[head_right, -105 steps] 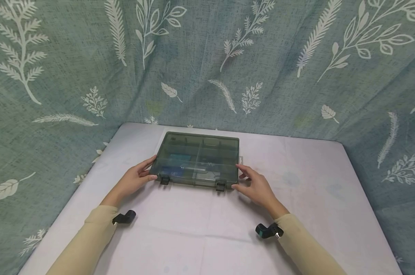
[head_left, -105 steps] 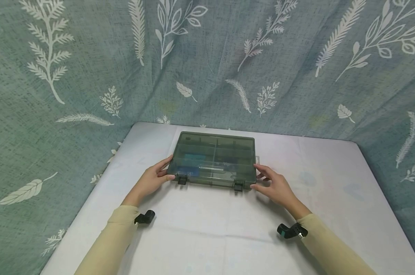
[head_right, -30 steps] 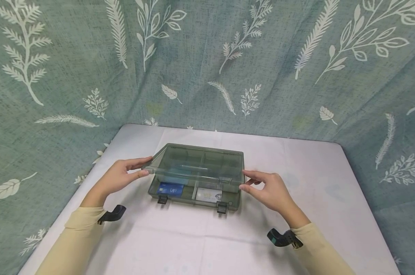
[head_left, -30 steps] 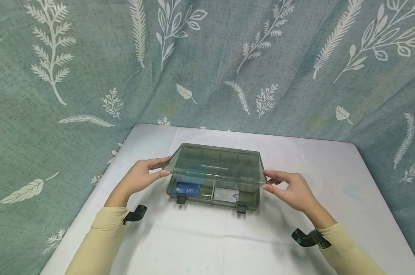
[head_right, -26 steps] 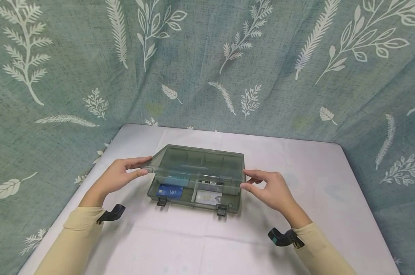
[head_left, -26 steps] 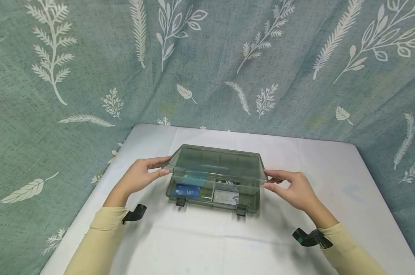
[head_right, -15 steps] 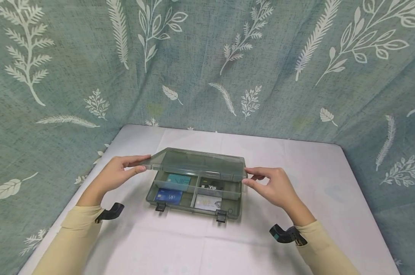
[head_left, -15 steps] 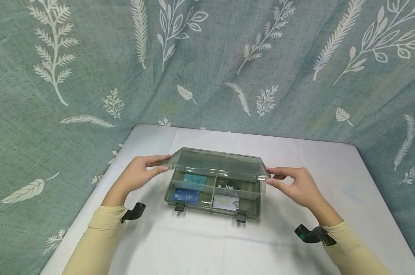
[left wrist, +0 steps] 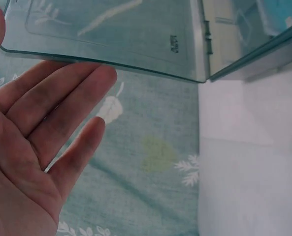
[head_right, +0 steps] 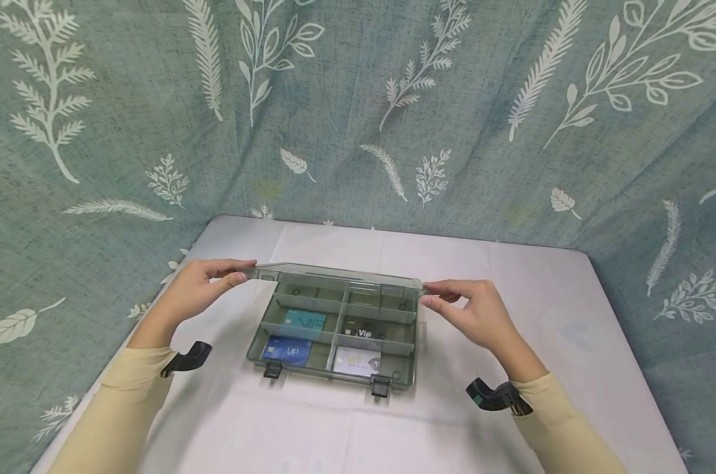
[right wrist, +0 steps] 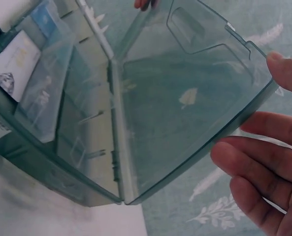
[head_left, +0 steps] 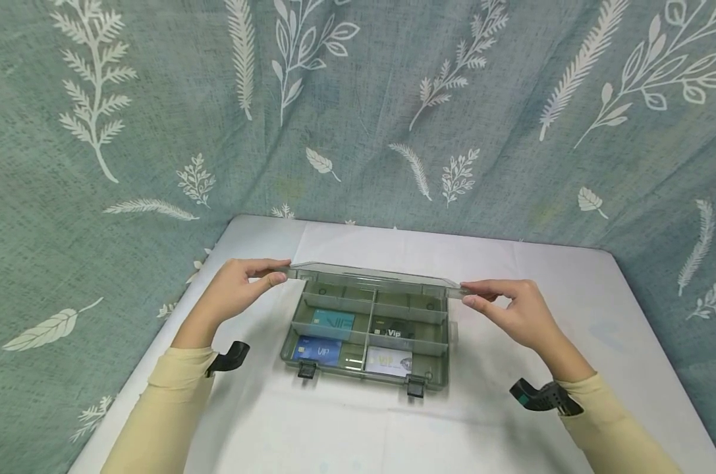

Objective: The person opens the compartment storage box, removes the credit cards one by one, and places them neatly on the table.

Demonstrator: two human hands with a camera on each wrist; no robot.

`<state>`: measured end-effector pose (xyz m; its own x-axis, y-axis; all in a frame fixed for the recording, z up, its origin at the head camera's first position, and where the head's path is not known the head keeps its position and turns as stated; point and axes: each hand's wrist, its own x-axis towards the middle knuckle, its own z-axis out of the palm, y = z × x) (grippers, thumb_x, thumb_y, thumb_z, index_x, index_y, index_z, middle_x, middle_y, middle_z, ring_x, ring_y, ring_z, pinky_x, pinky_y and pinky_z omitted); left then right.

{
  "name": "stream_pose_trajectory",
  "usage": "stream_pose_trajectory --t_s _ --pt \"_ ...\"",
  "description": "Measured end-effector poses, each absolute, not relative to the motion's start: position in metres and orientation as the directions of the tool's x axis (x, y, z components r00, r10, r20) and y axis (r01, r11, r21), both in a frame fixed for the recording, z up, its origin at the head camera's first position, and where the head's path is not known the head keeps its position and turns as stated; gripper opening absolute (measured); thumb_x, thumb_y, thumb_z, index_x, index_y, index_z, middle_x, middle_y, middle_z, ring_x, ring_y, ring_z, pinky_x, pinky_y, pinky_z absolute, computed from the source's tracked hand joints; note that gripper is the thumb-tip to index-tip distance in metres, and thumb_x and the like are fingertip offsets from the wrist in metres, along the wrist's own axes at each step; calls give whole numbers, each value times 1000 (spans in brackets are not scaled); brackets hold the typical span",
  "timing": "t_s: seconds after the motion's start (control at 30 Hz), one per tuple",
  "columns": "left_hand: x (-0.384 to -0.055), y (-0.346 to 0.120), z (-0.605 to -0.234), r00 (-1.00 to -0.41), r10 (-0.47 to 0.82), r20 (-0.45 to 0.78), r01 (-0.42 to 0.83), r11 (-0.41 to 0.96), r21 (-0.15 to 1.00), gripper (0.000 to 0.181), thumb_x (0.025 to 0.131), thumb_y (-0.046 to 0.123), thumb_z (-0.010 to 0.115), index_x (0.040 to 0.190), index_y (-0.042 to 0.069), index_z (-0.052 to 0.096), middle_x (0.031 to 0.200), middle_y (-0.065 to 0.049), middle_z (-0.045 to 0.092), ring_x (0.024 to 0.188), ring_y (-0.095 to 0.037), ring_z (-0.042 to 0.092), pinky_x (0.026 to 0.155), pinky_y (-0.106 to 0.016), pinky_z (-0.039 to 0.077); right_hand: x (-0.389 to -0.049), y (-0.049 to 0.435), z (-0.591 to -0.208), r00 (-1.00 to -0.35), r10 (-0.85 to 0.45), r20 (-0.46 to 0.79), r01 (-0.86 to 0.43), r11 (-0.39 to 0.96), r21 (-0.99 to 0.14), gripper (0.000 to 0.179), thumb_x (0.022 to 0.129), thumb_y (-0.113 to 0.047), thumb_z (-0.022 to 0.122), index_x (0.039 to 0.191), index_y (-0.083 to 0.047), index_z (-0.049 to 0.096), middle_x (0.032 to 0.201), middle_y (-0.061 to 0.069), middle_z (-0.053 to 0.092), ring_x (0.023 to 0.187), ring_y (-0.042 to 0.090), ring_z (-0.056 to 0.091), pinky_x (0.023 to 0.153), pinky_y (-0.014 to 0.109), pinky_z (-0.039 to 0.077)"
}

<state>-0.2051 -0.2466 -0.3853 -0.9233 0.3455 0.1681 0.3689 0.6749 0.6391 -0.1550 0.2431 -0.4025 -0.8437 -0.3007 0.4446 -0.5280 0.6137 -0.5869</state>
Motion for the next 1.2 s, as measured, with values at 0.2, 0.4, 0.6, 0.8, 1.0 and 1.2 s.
stream_pose_trajectory --t_s 0.2,0.4,0.6,0.8,1.0,1.2 --pt "-212 -244 -379 -923 329 201 381 690 616 39 102 42 62 132 18 71 119 -9 74 116 -35 66 92 -59 54 -159 242 -397 -861 -275 429 -500 617 -608 22 91 -19 78 113 -15 80 101 -3 78 83 6 64 64 30 54" --pt "-218 -240 -377 -915 312 255 403 688 603 41 107 39 53 133 12 70 109 -11 77 116 -37 66 96 -62 51 -164 241 -395 -871 -219 440 -476 597 -646 20 91 -17 79 110 -15 81 99 -2 78 83 6 63 67 24 52" --pt "-224 -235 -374 -918 248 309 390 703 594 42 104 43 58 126 11 74 117 -13 74 98 -38 70 84 -57 55 -173 237 -394 -852 -124 509 -489 538 -687 21 89 -7 79 110 -12 80 102 4 77 85 4 62 72 18 51" --pt "-227 -225 -371 -870 185 457 454 664 595 31 100 35 67 122 15 77 115 -8 75 94 -27 73 73 -35 56 -181 226 -390 -818 -33 574 -522 464 -716 23 87 7 75 109 -2 79 103 16 75 90 -1 62 79 14 51" --pt "-234 -217 -369 -811 136 569 528 589 612 26 98 23 70 123 18 76 110 -4 77 49 -5 42 47 -21 34 -179 209 -370 -750 -18 661 -604 427 -673 19 88 14 70 106 12 73 102 27 72 94 -6 62 81 13 51" --pt "-245 -211 -370 -753 128 645 598 542 591 25 98 15 70 122 18 77 108 -3 77 54 2 52 48 -17 38 -190 205 -369 -695 -30 718 -668 397 -630 17 90 17 65 106 12 71 104 28 70 100 -6 61 82 14 51"
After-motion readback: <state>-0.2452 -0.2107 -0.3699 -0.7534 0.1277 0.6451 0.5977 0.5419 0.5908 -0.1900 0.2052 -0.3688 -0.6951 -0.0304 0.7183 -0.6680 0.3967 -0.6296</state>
